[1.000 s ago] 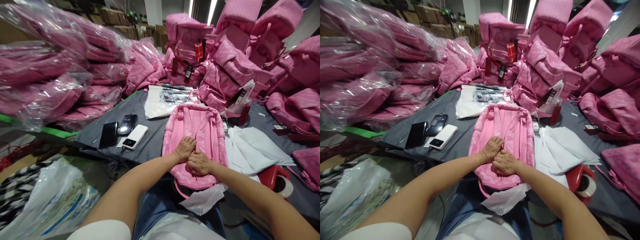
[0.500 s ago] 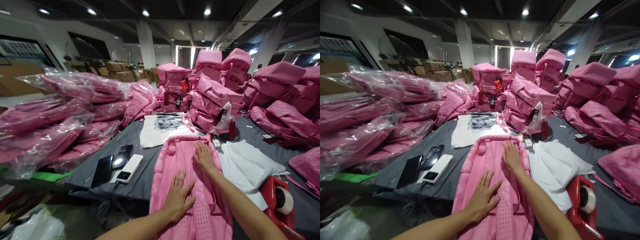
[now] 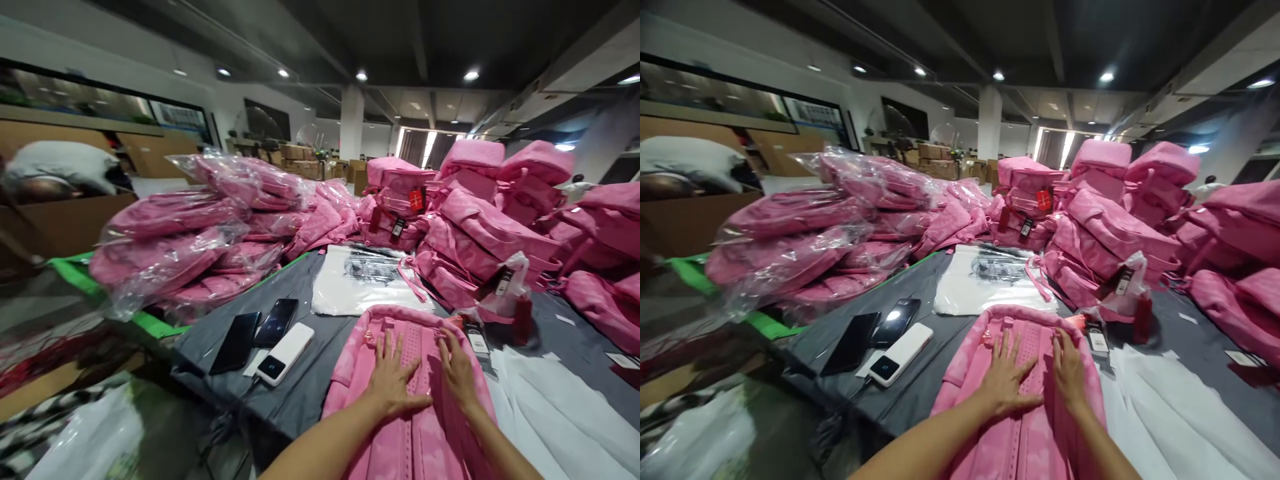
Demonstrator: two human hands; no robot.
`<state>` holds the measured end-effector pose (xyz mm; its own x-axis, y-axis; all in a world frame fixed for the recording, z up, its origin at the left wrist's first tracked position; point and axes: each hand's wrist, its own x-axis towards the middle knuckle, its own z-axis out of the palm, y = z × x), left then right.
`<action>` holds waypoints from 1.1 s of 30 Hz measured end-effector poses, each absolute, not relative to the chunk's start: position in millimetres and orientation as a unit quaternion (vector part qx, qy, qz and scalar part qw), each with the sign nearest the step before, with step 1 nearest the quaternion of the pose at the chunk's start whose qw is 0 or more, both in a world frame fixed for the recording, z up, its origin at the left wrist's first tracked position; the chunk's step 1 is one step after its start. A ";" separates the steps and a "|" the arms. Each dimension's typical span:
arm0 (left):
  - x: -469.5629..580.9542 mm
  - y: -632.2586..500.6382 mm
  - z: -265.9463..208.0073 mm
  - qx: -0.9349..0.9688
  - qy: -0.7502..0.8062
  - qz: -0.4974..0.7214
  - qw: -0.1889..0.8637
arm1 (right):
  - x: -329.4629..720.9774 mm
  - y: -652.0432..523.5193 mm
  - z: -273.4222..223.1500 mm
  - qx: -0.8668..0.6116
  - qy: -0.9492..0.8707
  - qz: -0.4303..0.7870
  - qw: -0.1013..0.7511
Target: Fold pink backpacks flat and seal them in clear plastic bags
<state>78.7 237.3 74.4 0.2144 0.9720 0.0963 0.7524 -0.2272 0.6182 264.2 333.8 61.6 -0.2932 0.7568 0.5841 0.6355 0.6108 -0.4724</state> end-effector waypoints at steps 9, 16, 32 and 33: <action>84.1 251.4 36.1 0.697 0.608 0.308 0.223 | 31.4 466.9 103.8 -0.375 -0.901 0.176 0.130; 103.3 291.7 -27.8 0.590 0.671 0.329 0.307 | -14.1 511.9 43.2 -0.424 -0.877 0.214 0.068; 72.4 259.6 27.5 0.715 0.502 0.435 0.217 | 86.7 468.1 215.1 -0.273 -0.899 0.091 0.330; 72.6 259.7 36.0 0.691 0.498 0.466 0.241 | 96.3 450.8 221.4 -0.247 -0.909 0.092 0.322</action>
